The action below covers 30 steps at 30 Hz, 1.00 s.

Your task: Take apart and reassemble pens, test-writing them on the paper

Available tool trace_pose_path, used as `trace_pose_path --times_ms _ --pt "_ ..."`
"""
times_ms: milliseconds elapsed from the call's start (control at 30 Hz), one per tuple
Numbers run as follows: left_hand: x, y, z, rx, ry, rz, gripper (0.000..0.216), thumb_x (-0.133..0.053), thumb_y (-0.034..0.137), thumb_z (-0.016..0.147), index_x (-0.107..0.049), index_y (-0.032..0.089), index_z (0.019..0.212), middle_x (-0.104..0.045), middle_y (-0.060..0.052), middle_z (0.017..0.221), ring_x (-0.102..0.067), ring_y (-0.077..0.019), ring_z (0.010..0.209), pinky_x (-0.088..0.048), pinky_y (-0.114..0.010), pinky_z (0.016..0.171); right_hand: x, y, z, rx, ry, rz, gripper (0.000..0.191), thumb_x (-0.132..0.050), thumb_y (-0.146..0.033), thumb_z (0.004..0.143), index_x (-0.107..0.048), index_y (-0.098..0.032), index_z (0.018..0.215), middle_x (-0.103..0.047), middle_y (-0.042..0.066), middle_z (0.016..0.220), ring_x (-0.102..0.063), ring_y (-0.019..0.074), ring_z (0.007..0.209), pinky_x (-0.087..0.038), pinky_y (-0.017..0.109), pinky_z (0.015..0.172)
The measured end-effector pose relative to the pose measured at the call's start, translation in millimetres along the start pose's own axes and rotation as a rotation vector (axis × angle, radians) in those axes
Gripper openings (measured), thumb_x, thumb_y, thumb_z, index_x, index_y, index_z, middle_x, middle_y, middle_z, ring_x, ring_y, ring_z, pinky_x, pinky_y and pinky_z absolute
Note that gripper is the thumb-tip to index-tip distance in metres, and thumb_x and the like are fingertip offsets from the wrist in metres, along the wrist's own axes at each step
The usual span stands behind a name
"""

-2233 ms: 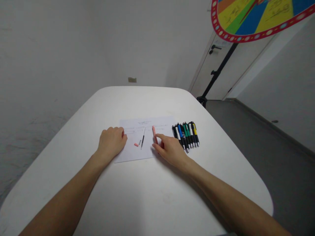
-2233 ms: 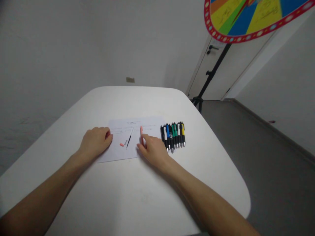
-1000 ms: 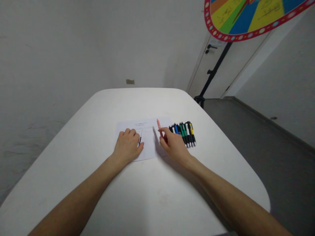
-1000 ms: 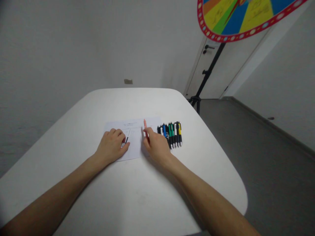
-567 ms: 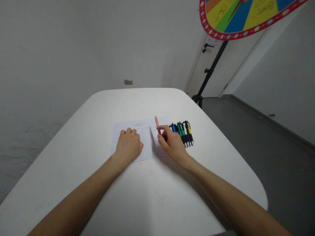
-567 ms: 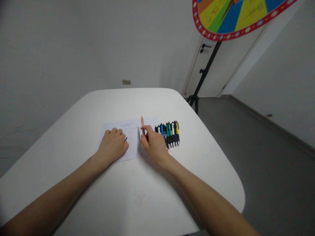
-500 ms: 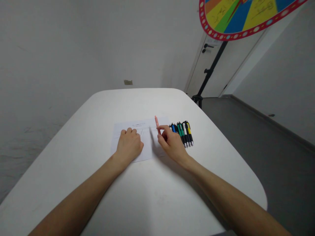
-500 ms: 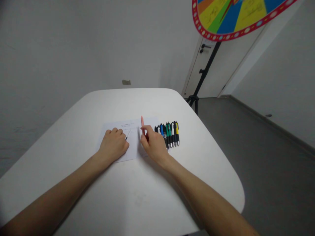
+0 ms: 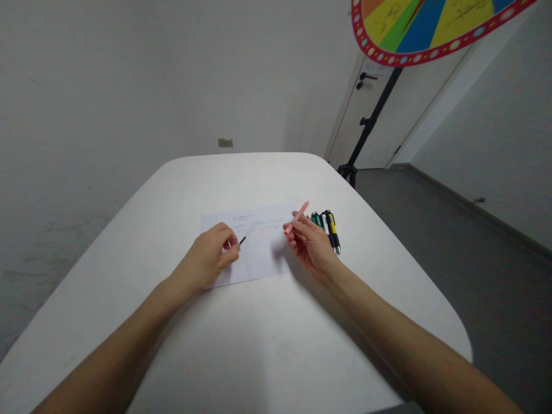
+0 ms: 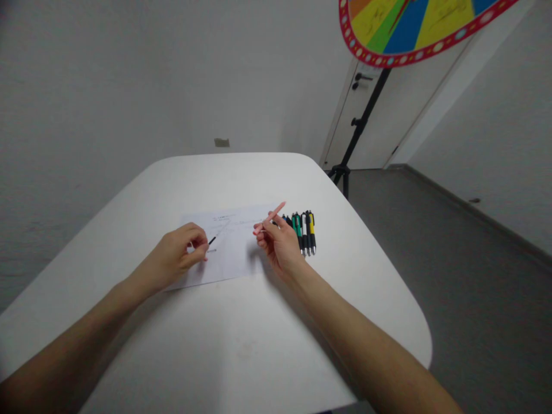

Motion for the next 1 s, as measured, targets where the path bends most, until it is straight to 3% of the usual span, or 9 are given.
trace_pose_path --times_ms 233,667,833,1000 --pt "-6.0 25.0 -17.7 -0.05 -0.034 0.088 0.01 -0.05 0.021 0.079 -0.057 0.02 0.072 -0.063 0.001 0.067 -0.056 -0.0133 0.061 -0.041 -0.025 0.06 -4.3 5.0 -8.3 -0.102 -0.033 0.168 0.02 -0.059 -0.009 0.081 -0.052 -0.018 0.097 -0.067 0.001 0.072 -0.062 0.0068 0.053 -0.054 0.01 0.049" --pt "-5.8 25.9 -15.9 -0.075 -0.054 0.229 0.015 -0.049 0.023 0.084 -0.063 0.021 0.08 -0.064 0.0 0.066 -0.058 -0.0156 0.063 -0.042 -0.026 0.061 -5.3 7.0 -7.5 0.073 -0.091 0.017 0.033 -0.072 -0.015 0.069 -0.047 -0.02 0.09 -0.07 0.002 0.074 -0.063 0.0087 0.055 -0.053 0.013 0.049" --pt "-8.8 26.8 -11.1 -0.176 0.116 0.08 0.019 -0.047 0.027 0.09 -0.065 0.021 0.087 -0.068 -0.002 0.076 -0.061 -0.0157 0.072 -0.046 -0.029 0.072 -10.6 16.7 -15.0 0.013 -0.19 -0.027 0.033 -0.077 -0.019 0.064 -0.047 -0.019 0.079 -0.07 0.003 0.075 -0.063 0.0092 0.058 -0.053 0.015 0.051" --pt "-15.2 26.3 -8.7 -0.26 0.406 -0.038 0.02 -0.056 0.037 0.088 -0.062 0.018 0.084 -0.066 -0.002 0.072 -0.06 -0.014 0.068 -0.047 -0.027 0.067 -14.6 25.2 -21.1 -0.173 -0.241 0.072 0.028 -0.075 -0.018 0.066 -0.047 -0.019 0.07 -0.07 0.002 0.075 -0.064 0.0088 0.062 -0.053 0.014 0.054"
Point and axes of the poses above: each hand's wrist, its own z-axis towards the middle knuckle, its own x-axis out of the back of the hand, y = z × x, the point moved 1 cm from there along z, towards the middle knuckle
